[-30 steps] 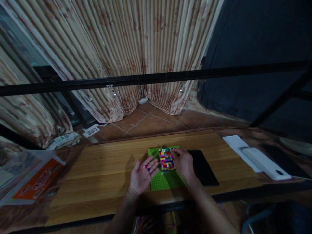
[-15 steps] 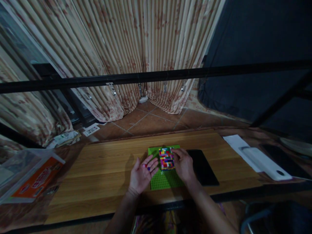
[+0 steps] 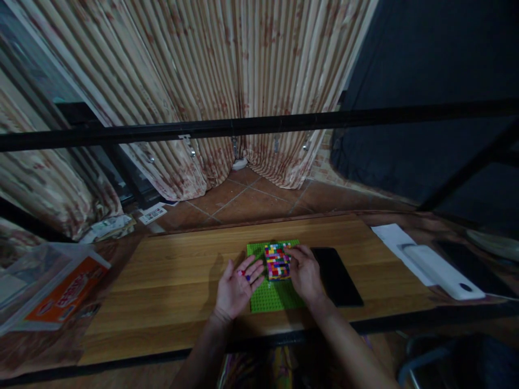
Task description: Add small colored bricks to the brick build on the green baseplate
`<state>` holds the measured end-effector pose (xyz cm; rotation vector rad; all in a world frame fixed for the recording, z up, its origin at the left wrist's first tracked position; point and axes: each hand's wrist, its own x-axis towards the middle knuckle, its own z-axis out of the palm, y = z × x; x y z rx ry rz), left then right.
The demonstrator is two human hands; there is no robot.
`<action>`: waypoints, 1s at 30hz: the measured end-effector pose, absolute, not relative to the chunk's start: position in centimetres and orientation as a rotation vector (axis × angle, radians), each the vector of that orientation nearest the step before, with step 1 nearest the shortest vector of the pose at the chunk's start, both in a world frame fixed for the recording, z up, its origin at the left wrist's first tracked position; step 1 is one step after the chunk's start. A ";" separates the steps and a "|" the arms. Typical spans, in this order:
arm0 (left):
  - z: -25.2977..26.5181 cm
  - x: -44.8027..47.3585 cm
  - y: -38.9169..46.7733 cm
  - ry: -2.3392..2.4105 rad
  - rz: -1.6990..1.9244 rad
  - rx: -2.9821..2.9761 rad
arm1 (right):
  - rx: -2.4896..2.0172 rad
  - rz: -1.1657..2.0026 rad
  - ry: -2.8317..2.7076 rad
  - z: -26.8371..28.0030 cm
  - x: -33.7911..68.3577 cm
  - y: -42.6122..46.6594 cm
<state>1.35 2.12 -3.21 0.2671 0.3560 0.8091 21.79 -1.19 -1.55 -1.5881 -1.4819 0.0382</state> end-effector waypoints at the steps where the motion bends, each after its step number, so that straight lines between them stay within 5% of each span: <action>1: -3.2 1.4 2.1 0.354 0.811 0.266 | -1.604 0.035 -1.495 -1.3 21.7 -1.3; 14: -2.7 1.3 1.8 0.354 0.819 0.264 | -1.656 0.052 -1.939 0.6 12.3 -3.0; 30: -2.6 1.3 1.7 0.355 0.813 0.237 | -1.634 0.078 -1.869 1.1 12.7 -2.9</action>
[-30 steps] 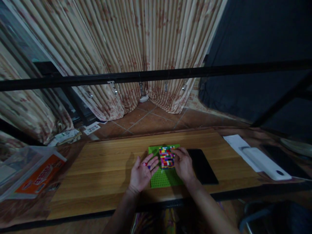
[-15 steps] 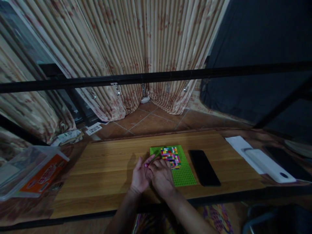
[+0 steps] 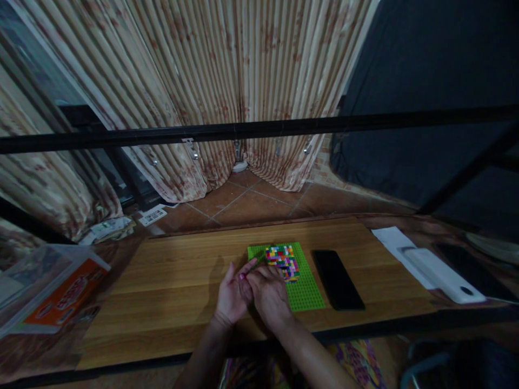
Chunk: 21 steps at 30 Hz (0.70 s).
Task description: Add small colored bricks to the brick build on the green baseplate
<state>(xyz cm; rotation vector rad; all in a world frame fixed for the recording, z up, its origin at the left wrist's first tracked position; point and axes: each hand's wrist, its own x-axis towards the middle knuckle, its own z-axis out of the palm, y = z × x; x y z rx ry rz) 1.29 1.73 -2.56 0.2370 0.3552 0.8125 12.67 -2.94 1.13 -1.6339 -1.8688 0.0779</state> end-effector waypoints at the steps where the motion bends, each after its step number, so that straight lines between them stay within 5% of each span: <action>1: -2.5 1.3 1.7 0.350 0.812 0.241 | -1.609 0.125 -1.815 1.5 13.2 -3.1; 10: -3.2 1.5 2.1 0.317 0.787 0.267 | -1.838 0.246 -1.241 2.5 21.4 -2.1; 21: -3.2 1.4 2.1 0.323 0.781 0.275 | -2.013 0.290 -1.269 1.3 22.7 0.3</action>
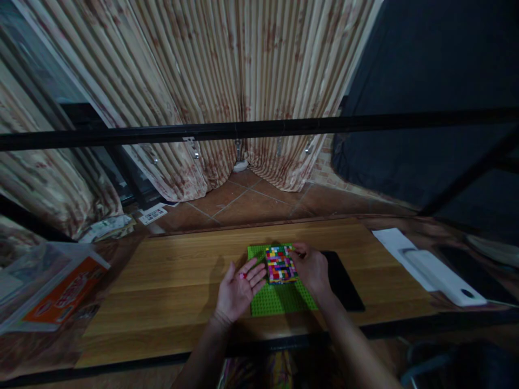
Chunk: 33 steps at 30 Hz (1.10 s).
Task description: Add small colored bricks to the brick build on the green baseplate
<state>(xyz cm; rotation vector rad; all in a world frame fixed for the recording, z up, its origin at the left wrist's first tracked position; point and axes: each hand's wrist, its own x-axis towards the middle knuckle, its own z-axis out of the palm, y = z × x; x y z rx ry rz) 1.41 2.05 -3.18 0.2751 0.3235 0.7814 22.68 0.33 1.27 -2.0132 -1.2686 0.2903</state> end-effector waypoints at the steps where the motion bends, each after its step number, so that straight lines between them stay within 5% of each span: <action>1: -3.1 1.4 2.1 0.327 0.779 0.274 | -2.012 0.302 -1.261 1.3 22.7 0.4; 24: -3.2 1.5 2.1 0.338 0.789 0.273 | -1.770 0.539 -0.934 -0.9 23.2 1.2; 33: -3.4 1.5 2.1 0.313 0.776 0.281 | -1.823 0.307 -1.088 0.9 21.5 -0.2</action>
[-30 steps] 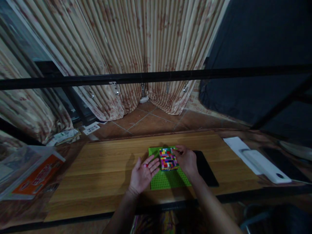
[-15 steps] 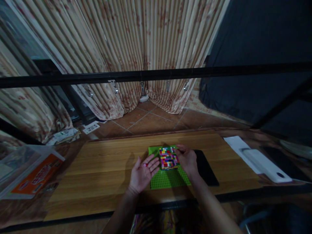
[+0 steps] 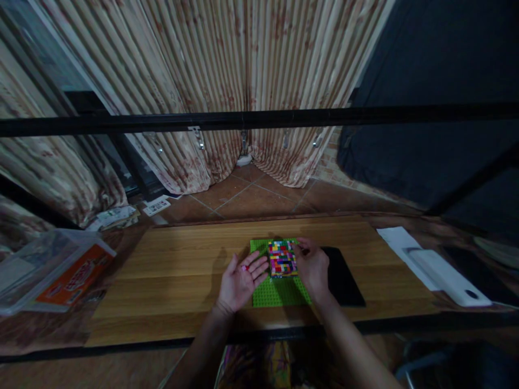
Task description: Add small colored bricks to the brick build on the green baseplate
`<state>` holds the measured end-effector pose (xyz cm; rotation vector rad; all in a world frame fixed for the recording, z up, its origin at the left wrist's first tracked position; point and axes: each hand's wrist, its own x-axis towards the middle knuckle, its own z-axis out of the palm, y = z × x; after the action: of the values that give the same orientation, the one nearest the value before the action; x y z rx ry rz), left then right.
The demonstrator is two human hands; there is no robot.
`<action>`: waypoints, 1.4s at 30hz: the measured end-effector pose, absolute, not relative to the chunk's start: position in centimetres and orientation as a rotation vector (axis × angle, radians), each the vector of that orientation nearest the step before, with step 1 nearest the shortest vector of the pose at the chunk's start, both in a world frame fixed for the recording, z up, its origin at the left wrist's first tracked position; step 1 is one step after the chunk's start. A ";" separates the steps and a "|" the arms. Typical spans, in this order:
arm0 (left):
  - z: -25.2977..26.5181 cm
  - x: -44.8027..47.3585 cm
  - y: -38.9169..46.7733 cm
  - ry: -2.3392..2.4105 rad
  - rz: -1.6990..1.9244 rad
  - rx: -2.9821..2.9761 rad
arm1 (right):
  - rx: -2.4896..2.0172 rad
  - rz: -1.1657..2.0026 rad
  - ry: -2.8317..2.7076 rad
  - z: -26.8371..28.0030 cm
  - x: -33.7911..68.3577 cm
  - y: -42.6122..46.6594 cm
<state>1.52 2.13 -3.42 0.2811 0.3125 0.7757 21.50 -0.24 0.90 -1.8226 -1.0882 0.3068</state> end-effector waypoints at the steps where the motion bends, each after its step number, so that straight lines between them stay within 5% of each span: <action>1: -3.4 1.5 2.1 0.315 0.777 0.279 | -1.796 0.254 -1.153 1.2 20.7 -0.6; 16: -2.8 1.8 1.7 0.306 0.791 0.249 | -1.747 0.109 -2.011 1.0 11.1 -1.1; 26: -3.1 1.5 1.9 0.330 0.809 0.278 | -1.556 0.403 -1.566 3.0 14.5 -2.8; 42: -3.1 1.4 2.1 0.360 0.780 0.287 | -1.729 0.369 -1.105 -0.6 22.7 -0.7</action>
<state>1.38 2.14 -3.11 0.2873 0.3605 0.7800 22.75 -0.71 -0.64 -1.7293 -1.1053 0.3687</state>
